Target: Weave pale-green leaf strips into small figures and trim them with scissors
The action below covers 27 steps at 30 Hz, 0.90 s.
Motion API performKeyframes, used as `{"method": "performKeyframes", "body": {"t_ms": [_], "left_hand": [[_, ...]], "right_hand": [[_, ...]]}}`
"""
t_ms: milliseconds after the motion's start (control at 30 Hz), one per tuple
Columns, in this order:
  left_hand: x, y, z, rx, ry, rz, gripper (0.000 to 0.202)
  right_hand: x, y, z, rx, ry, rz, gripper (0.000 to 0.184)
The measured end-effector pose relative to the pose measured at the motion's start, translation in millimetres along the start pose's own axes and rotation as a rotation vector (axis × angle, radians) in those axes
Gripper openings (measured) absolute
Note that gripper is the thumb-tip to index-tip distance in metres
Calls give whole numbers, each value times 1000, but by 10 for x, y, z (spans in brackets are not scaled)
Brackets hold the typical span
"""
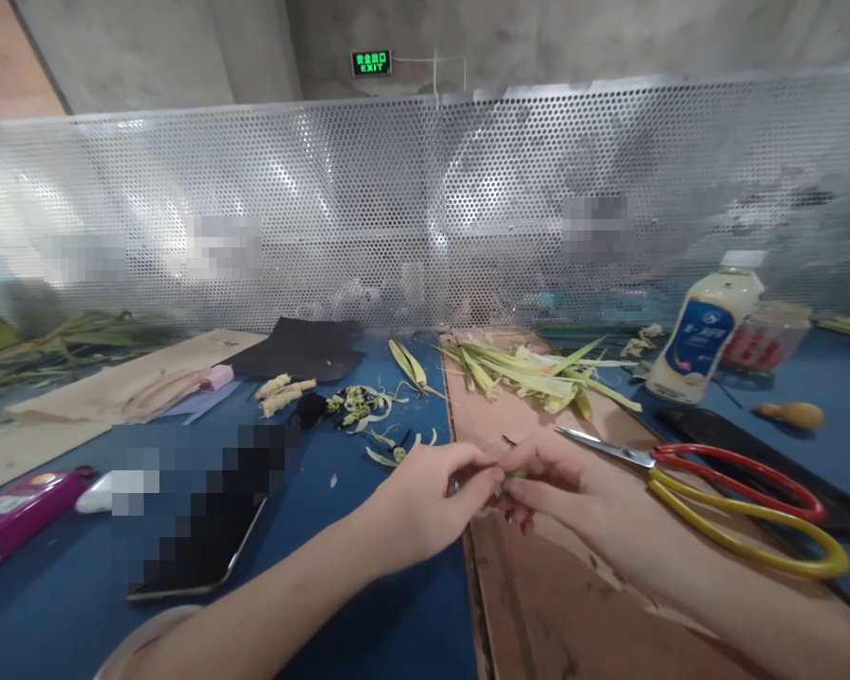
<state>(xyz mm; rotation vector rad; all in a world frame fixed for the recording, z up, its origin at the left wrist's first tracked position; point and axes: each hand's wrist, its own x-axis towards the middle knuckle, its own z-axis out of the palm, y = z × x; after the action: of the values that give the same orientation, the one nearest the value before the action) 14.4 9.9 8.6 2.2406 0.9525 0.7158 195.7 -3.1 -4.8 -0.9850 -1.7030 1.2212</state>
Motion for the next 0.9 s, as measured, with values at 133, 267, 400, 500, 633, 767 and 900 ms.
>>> {"method": "performKeyframes", "body": {"t_ms": [133, 267, 400, 500, 633, 767, 900], "left_hand": [[14, -22, 10, 29, 7, -47, 27], [15, -44, 12, 23, 42, -62, 26], [21, -59, 27, -3, 84, -61, 23], [27, -76, 38, -44, 93, -53, 22], [38, -94, 42, -116, 93, -48, 19], [36, -84, 39, -135, 105, -11, 15], [14, -71, -9, -117, 54, 23, 13]], "right_hand": [[11, -10, 6, -36, -55, -62, 25], [-10, -49, 24, -38, -1, -6, 26], [-25, -88, 45, -21, 54, 70, 29], [-25, -117, 47, -39, 60, 73, 28], [-17, -138, 41, -80, 98, 83, 29], [18, -86, 34, -36, 100, 72, 31], [33, -35, 14, 20, 41, 61, 31]]}}
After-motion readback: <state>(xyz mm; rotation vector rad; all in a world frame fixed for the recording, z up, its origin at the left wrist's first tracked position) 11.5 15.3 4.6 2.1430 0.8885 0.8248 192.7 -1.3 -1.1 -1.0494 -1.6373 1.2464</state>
